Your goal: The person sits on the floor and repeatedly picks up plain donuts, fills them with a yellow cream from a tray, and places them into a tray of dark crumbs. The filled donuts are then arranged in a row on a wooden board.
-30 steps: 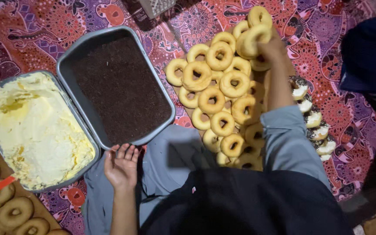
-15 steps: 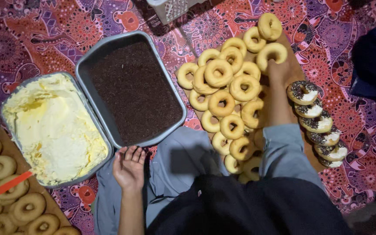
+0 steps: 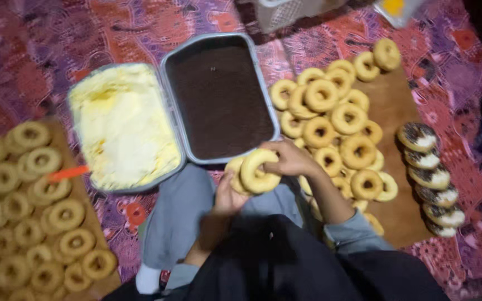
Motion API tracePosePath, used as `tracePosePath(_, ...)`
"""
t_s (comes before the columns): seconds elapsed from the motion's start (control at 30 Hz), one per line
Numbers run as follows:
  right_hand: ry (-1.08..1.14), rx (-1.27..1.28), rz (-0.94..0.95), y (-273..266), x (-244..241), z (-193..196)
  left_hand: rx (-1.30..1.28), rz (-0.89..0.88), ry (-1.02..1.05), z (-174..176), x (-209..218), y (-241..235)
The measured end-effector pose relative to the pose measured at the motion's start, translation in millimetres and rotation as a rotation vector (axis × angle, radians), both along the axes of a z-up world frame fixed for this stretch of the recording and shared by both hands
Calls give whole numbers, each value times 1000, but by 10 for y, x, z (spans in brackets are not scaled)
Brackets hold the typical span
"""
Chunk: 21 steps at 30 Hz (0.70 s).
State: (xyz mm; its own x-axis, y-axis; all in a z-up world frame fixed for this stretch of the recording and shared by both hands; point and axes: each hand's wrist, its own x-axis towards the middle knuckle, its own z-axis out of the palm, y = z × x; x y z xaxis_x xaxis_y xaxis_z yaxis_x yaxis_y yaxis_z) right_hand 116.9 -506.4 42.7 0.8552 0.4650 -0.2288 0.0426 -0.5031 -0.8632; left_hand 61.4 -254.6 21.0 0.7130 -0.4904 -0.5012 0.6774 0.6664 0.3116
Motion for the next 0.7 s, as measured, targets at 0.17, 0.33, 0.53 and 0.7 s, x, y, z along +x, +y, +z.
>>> tracePosePath(0.17,-538,119,-350,1335,-135,397,21,377,-121,-82,-161,617)
tracePosePath(0.33,-196,226,-17,2574,-201,241,316,724,-172,-82,-250,1513)
tracePosePath(0.53,-570,-101,120,3581,710,328,117,934,-172,-220,-512,2366)
tracePosePath(0.7,-319,429,651,3783,329,378,107,1033,-78,-535,-488,2674)
